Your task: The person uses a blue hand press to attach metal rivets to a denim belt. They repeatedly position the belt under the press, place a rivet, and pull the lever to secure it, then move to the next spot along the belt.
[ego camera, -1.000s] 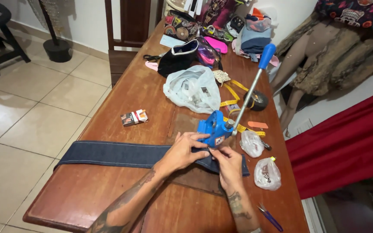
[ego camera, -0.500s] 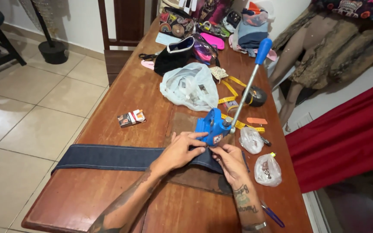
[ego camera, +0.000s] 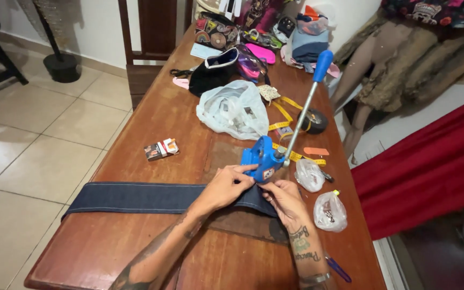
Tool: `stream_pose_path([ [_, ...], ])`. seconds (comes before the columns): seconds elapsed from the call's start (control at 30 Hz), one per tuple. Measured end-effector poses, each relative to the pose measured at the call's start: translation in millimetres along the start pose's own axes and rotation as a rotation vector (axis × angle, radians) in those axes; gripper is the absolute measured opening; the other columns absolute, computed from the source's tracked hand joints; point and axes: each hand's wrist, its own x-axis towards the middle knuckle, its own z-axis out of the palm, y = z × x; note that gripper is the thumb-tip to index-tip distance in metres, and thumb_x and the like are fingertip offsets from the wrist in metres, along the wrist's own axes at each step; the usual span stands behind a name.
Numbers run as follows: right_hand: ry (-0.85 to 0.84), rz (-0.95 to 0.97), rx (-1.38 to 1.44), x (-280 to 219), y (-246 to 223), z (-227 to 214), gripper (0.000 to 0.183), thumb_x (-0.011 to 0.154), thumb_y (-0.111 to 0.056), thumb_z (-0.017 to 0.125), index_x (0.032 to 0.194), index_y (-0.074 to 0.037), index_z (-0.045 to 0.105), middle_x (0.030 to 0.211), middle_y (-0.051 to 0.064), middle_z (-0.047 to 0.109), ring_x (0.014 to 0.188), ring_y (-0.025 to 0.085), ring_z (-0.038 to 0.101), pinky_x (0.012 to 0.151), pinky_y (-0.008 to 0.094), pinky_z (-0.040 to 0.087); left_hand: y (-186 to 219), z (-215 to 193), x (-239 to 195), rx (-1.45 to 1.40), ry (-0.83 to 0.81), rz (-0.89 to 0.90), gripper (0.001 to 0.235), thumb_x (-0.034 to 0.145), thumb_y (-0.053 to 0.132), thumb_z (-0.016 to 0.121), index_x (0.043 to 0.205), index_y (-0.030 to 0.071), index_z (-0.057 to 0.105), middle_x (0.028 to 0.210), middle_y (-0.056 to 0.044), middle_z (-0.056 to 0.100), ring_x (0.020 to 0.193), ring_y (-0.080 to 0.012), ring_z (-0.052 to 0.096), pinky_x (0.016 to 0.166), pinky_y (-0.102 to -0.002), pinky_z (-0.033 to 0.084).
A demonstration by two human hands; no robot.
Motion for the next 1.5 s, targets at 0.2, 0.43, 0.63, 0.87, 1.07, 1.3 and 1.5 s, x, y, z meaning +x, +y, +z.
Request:
stream_pose_path([
  [0.2, 0.000, -0.006, 0.013, 14.2, 11.7, -4.5, 0.023, 0.095, -0.001, 0.098, 0.095, 0.003, 0.076, 0.083, 0.010, 0.078, 0.069, 0.014, 0.078, 0.067, 0.023, 0.064, -12.0, 7.1, 5.5, -0.074, 0.086, -0.065, 0.028, 0.111, 0.047, 0.075, 0.103, 0.034, 0.099, 0.168, 0.010, 0.082, 0.160, -0.0428, 0.071, 0.131, -0.100, 0.028],
  [0.43, 0.007, -0.008, -0.005, 5.0, 9.6, -0.5, 0.016, 0.096, 0.001, 0.095, 0.098, 0.005, 0.079, 0.085, 0.009, 0.078, 0.070, 0.012, 0.078, 0.068, 0.021, 0.065, 20.4, 0.4, -5.5, -0.113, 0.111, -0.128, 0.022, 0.100, 0.040, 0.080, 0.101, 0.032, 0.100, 0.163, 0.006, 0.085, 0.149, -0.0481, 0.077, 0.130, -0.076, 0.054],
  [0.63, 0.020, -0.007, 0.039, -3.3, 10.9, 3.4, 0.014, 0.097, 0.001, 0.094, 0.097, 0.006, 0.081, 0.084, 0.011, 0.079, 0.069, 0.014, 0.079, 0.069, 0.024, 0.067, 23.2, 1.9, -5.2, -0.123, 0.112, -0.169, 0.023, 0.096, 0.040, 0.080, 0.100, 0.031, 0.100, 0.160, 0.006, 0.087, 0.145, -0.0473, 0.080, 0.125, -0.068, 0.060],
  [0.87, 0.049, 0.015, 0.127, -13.9, 1.4, 15.4, 0.015, 0.098, 0.000, 0.096, 0.102, 0.009, 0.084, 0.086, 0.013, 0.080, 0.072, 0.016, 0.080, 0.074, 0.023, 0.069, 30.2, 2.9, -3.7, -0.147, 0.141, -0.243, 0.025, 0.093, 0.039, 0.080, 0.101, 0.028, 0.101, 0.155, 0.009, 0.090, 0.142, -0.0431, 0.083, 0.120, -0.058, 0.065],
  [1.07, 0.077, -0.002, 0.125, -19.9, 1.3, 25.9, 0.012, 0.101, -0.001, 0.093, 0.100, 0.005, 0.083, 0.085, 0.008, 0.077, 0.072, 0.011, 0.078, 0.071, 0.020, 0.067, 32.7, 3.1, -3.2, -0.152, 0.144, -0.275, 0.026, 0.091, 0.039, 0.080, 0.102, 0.029, 0.101, 0.153, 0.012, 0.090, 0.141, -0.0401, 0.084, 0.117, -0.056, 0.066],
  [1.3, 0.154, -0.128, 0.032, -35.2, -4.0, 42.2, 0.021, 0.103, -0.008, 0.092, 0.088, 0.000, 0.082, 0.073, 0.005, 0.068, 0.065, 0.007, 0.059, 0.064, 0.019, 0.053, 26.3, 9.7, -0.9, -0.176, 0.165, -0.250, 0.026, 0.092, 0.036, 0.079, 0.100, 0.026, 0.101, 0.154, 0.005, 0.090, 0.146, -0.0443, 0.080, 0.119, -0.058, 0.064],
  [1.5, 0.213, -0.233, -0.028, -57.7, -22.5, 59.1, 0.020, 0.098, -0.010, 0.100, 0.088, -0.001, 0.086, 0.081, 0.003, 0.063, 0.073, 0.007, 0.059, 0.074, 0.020, 0.054, 14.5, 16.3, 2.7, -0.167, 0.174, -0.255, 0.024, 0.092, 0.036, 0.079, 0.094, 0.027, 0.100, 0.154, 0.004, 0.090, 0.148, -0.0405, 0.080, 0.121, -0.056, 0.064],
])
